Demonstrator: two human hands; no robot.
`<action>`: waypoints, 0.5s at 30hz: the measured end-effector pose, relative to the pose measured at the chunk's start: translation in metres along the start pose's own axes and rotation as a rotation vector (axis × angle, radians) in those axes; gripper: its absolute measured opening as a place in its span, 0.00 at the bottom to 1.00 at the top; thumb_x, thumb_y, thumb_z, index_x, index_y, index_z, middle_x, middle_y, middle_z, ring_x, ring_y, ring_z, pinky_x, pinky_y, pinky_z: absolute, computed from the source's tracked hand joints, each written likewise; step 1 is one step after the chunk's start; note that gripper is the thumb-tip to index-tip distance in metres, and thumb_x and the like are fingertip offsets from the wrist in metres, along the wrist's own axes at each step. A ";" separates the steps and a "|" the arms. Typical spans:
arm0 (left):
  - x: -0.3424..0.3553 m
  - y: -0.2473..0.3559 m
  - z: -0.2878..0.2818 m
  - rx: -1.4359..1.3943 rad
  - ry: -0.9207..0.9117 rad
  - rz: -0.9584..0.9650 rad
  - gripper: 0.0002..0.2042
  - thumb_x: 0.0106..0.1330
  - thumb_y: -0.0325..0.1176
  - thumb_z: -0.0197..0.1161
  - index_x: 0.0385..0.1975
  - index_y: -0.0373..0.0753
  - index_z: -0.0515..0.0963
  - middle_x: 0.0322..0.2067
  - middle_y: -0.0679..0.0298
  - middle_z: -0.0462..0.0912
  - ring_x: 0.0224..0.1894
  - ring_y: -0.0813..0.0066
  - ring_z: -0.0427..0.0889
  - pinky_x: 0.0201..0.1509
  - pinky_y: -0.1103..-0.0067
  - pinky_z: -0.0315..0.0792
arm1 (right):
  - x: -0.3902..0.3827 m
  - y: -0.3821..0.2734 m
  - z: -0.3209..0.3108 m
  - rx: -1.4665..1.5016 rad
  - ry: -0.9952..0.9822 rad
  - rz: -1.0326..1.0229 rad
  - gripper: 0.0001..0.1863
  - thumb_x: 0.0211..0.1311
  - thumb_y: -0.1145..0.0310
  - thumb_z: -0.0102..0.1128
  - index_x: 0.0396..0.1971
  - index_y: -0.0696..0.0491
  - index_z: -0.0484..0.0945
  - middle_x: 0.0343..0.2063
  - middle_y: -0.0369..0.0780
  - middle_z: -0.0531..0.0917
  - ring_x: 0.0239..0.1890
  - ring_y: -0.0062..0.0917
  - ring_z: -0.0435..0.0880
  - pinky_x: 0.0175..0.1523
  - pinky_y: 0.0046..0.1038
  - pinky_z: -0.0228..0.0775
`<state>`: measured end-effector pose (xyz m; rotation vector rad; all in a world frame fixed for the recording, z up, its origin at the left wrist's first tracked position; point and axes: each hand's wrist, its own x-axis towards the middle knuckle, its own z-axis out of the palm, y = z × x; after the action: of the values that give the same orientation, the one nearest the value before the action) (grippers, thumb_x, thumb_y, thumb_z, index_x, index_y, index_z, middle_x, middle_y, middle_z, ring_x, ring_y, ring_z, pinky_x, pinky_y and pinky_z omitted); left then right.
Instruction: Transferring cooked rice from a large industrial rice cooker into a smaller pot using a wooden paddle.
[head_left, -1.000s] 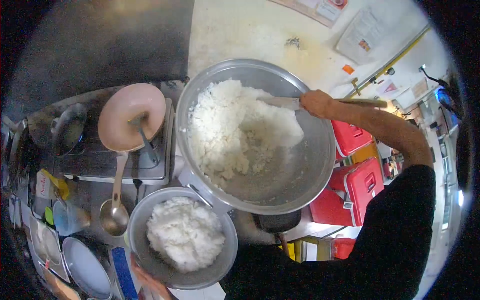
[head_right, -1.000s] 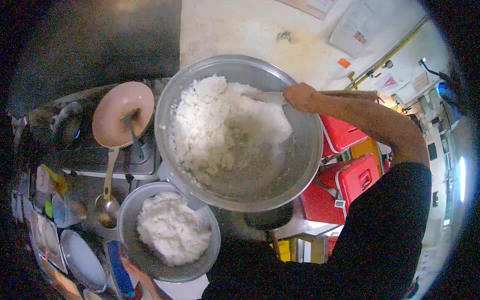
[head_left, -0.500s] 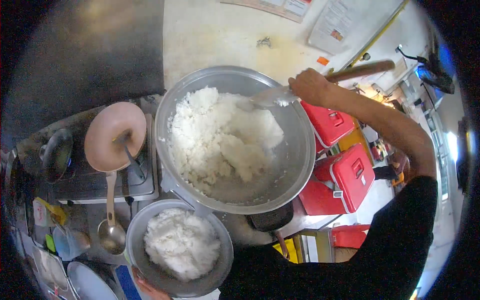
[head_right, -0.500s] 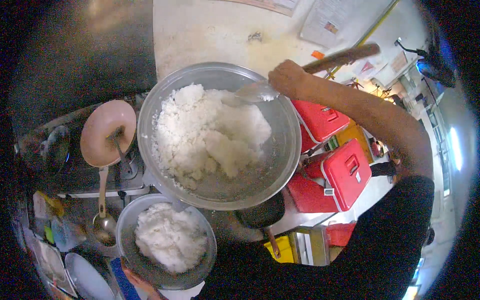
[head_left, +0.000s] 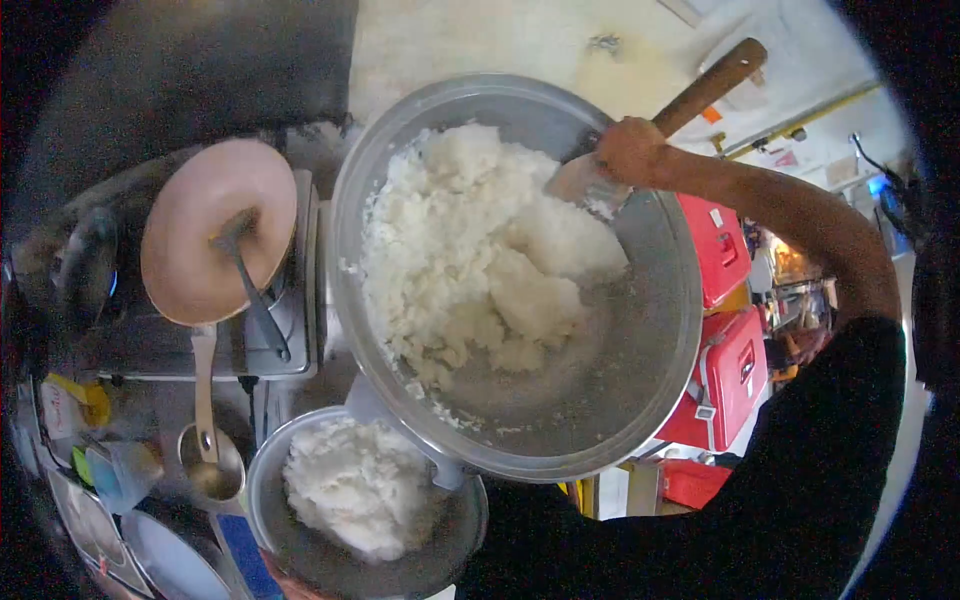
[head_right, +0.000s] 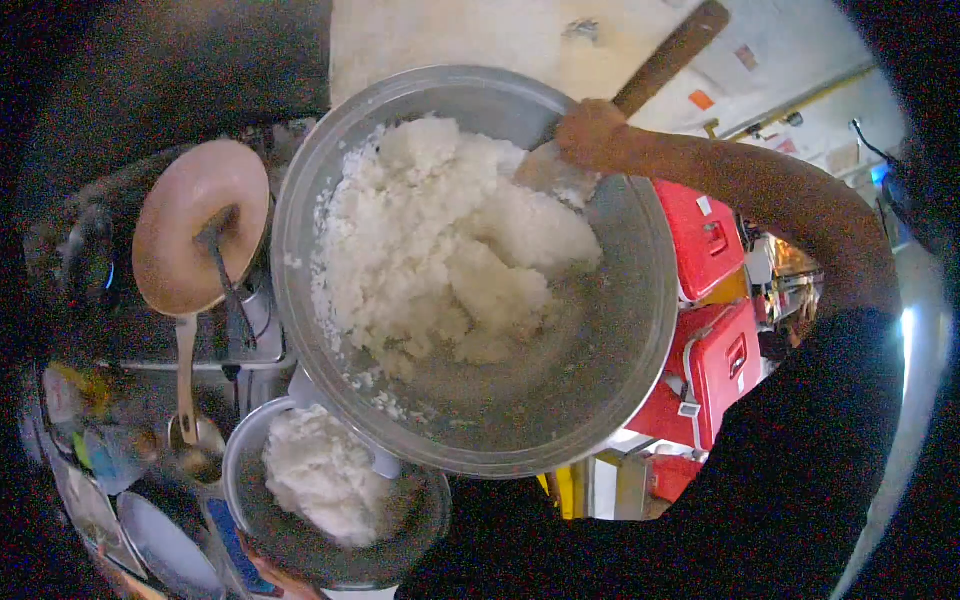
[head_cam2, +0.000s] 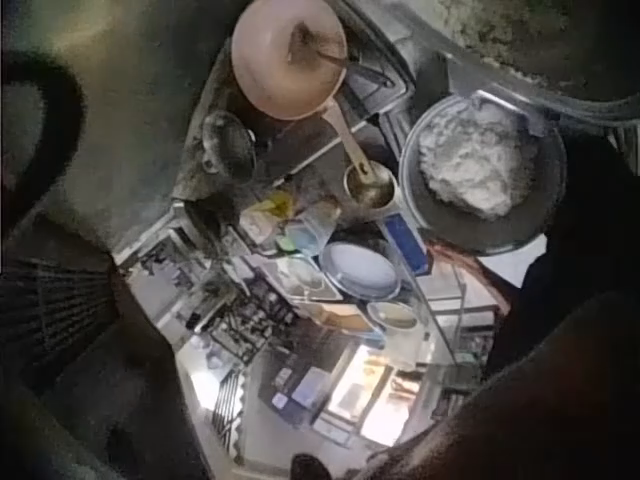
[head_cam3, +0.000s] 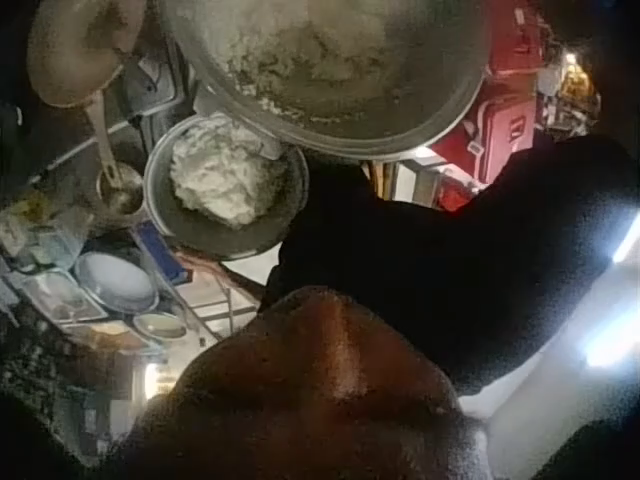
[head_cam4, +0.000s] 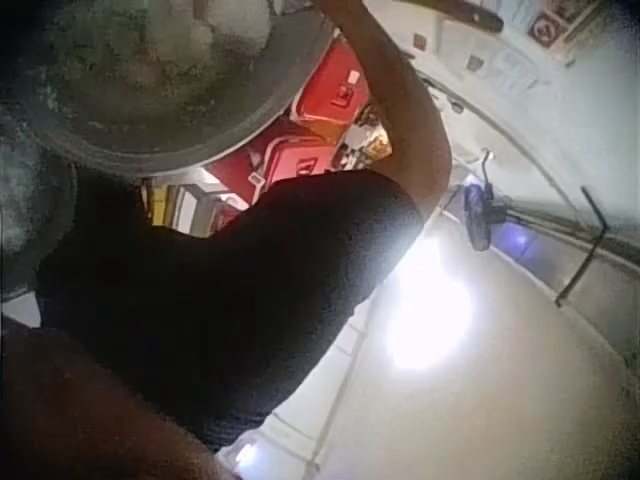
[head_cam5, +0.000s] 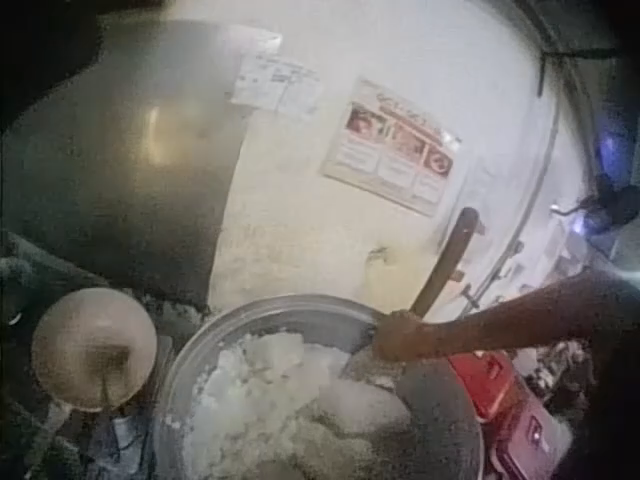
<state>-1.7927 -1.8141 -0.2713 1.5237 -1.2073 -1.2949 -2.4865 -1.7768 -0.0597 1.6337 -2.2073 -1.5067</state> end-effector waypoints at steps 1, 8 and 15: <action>0.002 0.002 -0.003 0.071 0.010 -0.010 0.32 0.62 0.56 0.41 0.59 0.38 0.58 0.59 0.53 0.60 0.57 0.57 0.64 0.60 0.64 0.59 | -0.001 0.004 0.000 -0.006 -0.004 0.015 0.21 0.54 0.51 0.52 0.20 0.55 0.79 0.22 0.45 0.80 0.30 0.38 0.81 0.36 0.39 0.74; 0.001 0.017 0.001 0.505 0.058 -0.061 0.32 0.62 0.56 0.43 0.60 0.39 0.57 0.60 0.54 0.59 0.57 0.57 0.64 0.60 0.64 0.59 | -0.041 0.002 0.024 0.158 -0.057 0.019 0.28 0.60 0.47 0.43 0.23 0.59 0.76 0.22 0.50 0.79 0.31 0.43 0.80 0.41 0.40 0.72; 0.001 -0.032 -0.030 1.018 0.028 0.144 0.31 0.62 0.52 0.47 0.61 0.41 0.56 0.61 0.55 0.57 0.58 0.58 0.63 0.61 0.65 0.57 | -0.095 -0.020 0.016 0.170 -0.117 0.018 0.29 0.60 0.45 0.41 0.27 0.59 0.76 0.19 0.50 0.78 0.28 0.44 0.80 0.37 0.41 0.73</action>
<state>-1.7573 -1.8083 -0.2967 2.0427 -2.0758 -0.5282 -2.4370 -1.6954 -0.0346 1.6011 -2.4670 -1.4843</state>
